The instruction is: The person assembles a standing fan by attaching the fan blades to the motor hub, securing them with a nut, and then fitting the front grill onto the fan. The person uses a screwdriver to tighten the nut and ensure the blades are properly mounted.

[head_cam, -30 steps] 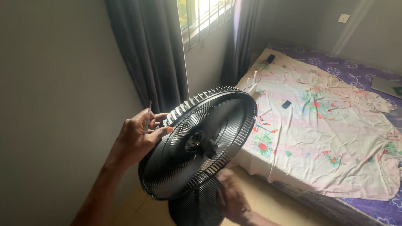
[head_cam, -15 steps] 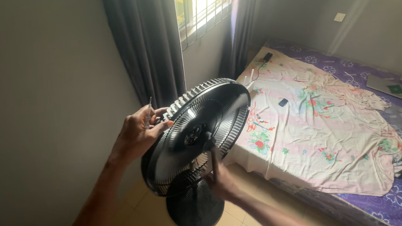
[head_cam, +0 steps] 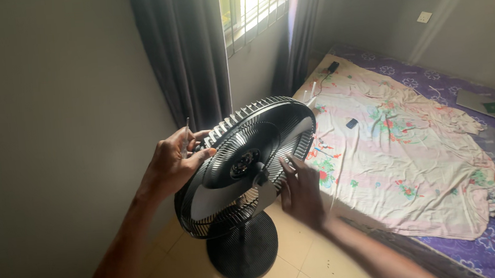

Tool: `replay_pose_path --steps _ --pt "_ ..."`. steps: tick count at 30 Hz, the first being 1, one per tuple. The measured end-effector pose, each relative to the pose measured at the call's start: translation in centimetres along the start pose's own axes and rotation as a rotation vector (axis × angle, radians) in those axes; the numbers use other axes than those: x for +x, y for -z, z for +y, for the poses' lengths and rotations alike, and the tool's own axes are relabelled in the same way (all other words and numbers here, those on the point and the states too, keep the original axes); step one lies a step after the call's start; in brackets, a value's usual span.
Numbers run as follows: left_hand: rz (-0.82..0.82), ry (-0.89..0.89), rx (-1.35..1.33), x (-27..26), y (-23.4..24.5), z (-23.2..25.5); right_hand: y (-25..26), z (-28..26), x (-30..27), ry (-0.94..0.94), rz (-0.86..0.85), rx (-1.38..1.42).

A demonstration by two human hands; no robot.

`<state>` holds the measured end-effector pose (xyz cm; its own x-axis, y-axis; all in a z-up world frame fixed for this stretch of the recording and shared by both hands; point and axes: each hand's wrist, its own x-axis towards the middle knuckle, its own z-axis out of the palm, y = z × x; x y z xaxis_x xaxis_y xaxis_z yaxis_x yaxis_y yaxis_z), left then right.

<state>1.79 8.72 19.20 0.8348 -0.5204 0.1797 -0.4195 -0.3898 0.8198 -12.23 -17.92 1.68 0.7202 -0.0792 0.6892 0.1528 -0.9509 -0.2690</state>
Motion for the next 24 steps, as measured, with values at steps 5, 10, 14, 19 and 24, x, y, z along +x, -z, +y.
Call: replay_pose_path --steps 5,10,14,19,24 --pt "0.054 -0.222 0.005 0.4 0.0 -0.6 1.5 2.5 3.8 0.248 -0.191 -0.289" --pt "-0.025 0.007 -0.038 0.3 0.1 -0.2 -4.3 4.1 -2.9 -0.369 -0.531 0.107" --pt "-0.019 -0.043 -0.050 0.7 0.5 -0.5 -6.8 3.0 -8.8 -0.760 -0.779 0.310" --pt "0.022 -0.217 -0.160 1.1 -0.2 -1.3 -6.1 1.0 -5.5 -0.739 -0.378 0.818" --pt "0.075 0.078 0.097 1.0 -1.2 -0.6 -6.4 -2.8 0.9 -1.124 -0.228 1.601"
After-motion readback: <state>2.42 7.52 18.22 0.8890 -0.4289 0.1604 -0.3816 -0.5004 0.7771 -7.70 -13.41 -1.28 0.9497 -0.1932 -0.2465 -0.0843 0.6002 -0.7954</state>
